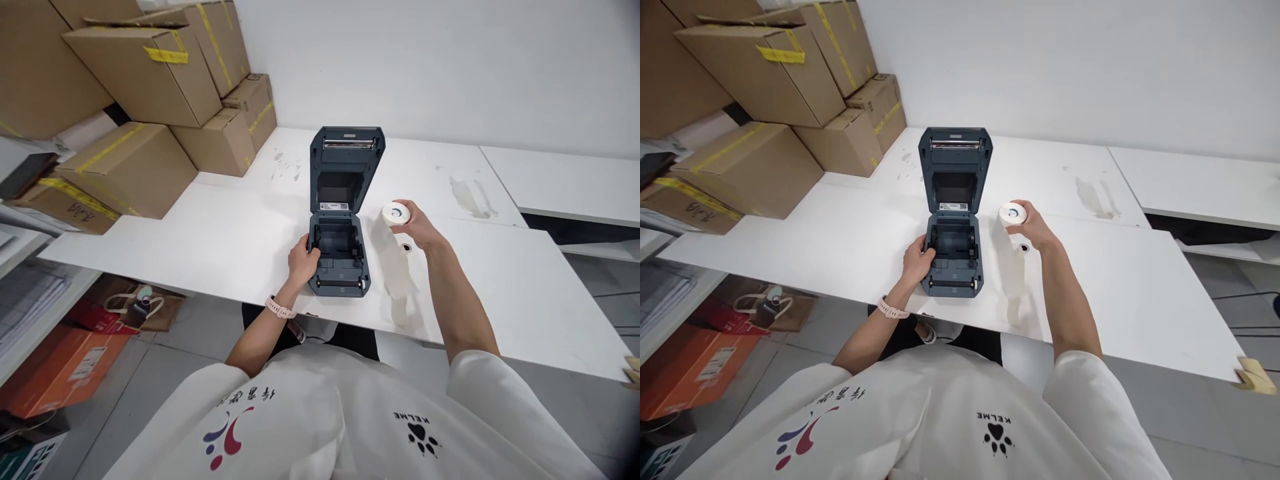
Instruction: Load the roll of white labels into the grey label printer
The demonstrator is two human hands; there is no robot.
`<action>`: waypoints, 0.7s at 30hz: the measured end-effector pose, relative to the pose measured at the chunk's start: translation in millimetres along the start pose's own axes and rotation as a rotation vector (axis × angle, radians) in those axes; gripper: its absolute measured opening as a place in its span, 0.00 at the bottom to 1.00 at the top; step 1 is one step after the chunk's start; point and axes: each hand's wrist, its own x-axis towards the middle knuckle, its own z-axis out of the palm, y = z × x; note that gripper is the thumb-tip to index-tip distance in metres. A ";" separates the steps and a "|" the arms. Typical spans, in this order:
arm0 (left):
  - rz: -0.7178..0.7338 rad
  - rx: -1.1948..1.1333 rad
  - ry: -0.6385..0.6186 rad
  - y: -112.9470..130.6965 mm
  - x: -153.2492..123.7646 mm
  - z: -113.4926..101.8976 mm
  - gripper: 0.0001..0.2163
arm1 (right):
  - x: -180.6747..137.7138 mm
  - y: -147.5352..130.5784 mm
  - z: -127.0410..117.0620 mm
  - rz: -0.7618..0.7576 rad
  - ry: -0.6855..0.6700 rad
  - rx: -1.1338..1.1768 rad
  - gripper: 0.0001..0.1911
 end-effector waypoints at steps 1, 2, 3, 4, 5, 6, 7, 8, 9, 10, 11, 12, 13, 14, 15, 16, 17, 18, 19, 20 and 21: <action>0.002 0.001 0.002 0.1 -0.1 0.0 0.27 | 4.1 7.5 4.2 0.018 0.014 -0.002 0.45; 0.003 0.001 0.003 0.4 -0.3 -0.2 0.27 | 5.7 13.4 6.7 0.030 0.017 -0.008 0.44; 0.004 0.002 0.002 0.8 -0.6 -0.3 0.27 | 4.8 18.0 6.7 0.037 0.014 -0.014 0.44; 0.005 0.004 0.002 1.2 -0.8 -0.6 0.27 | 1.3 21.9 3.9 0.039 0.005 -0.011 0.45; 0.005 0.005 0.000 1.7 -1.1 -0.8 0.27 | -4.6 25.5 -1.6 0.037 -0.004 0.005 0.45; 0.005 0.005 -0.003 2.2 -1.2 -1.1 0.27 | -12.6 29.3 -9.5 0.029 -0.004 0.035 0.45; 0.006 0.004 -0.004 2.6 -1.3 -1.3 0.27 | -22.3 33.2 -18.9 0.014 0.007 0.072 0.44; 0.006 0.004 -0.006 3.0 -1.4 -1.6 0.27 | -33.1 37.2 -28.5 -0.001 0.024 0.110 0.41; 0.005 0.004 -0.007 3.3 -1.3 -1.8 0.27 | -44.4 41.1 -36.9 -0.014 0.034 0.138 0.39; 0.004 0.005 -0.009 3.5 -1.2 -1.9 0.27 | -55.3 44.6 -43.0 -0.017 0.028 0.147 0.36; 0.002 0.006 -0.011 3.7 -1.2 -2.0 0.27 | -65.2 47.6 -46.0 -0.008 0.000 0.135 0.35; 0.001 0.006 -0.013 3.8 -1.1 -2.1 0.27 | -73.4 50.0 -45.5 0.015 -0.052 0.110 0.34; 0.001 0.003 -0.014 3.8 -1.1 -2.1 0.27 | -79.8 51.5 -42.1 0.049 -0.117 0.082 0.33; 0.002 0.000 -0.013 3.8 -1.1 -2.1 0.27 | -84.3 52.3 -36.5 0.084 -0.174 0.059 0.32; 0.005 -0.005 -0.012 3.6 -1.1 -2.0 0.27 | -87.2 52.3 -29.9 0.117 -0.215 0.045 0.30; 0.008 -0.011 -0.012 3.4 -1.2 -1.9 0.27 | -89.2 51.3 -23.7 0.140 -0.238 0.046 0.29; 0.011 -0.017 -0.012 3.2 -1.3 -1.9 0.27 | -90.6 49.0 -18.9 0.145 -0.254 0.062 0.27; 0.013 -0.021 -0.013 2.9 -1.5 -1.9 0.27 | -92.1 45.1 -16.0 0.128 -0.262 0.090 0.26; 0.017 -0.021 -0.014 2.7 -1.7 -1.9 0.26 | -93.9 39.0 -15.1 0.086 -0.268 0.126 0.24; 0.020 -0.018 -0.013 2.6 -1.8 -2.0 0.26 | -96.1 30.3 -15.7 0.025 -0.280 0.166 0.24; 0.024 -0.013 -0.013 2.6 -2.1 -2.2 0.26 | -98.4 18.6 -16.8 -0.051 -0.302 0.203 0.24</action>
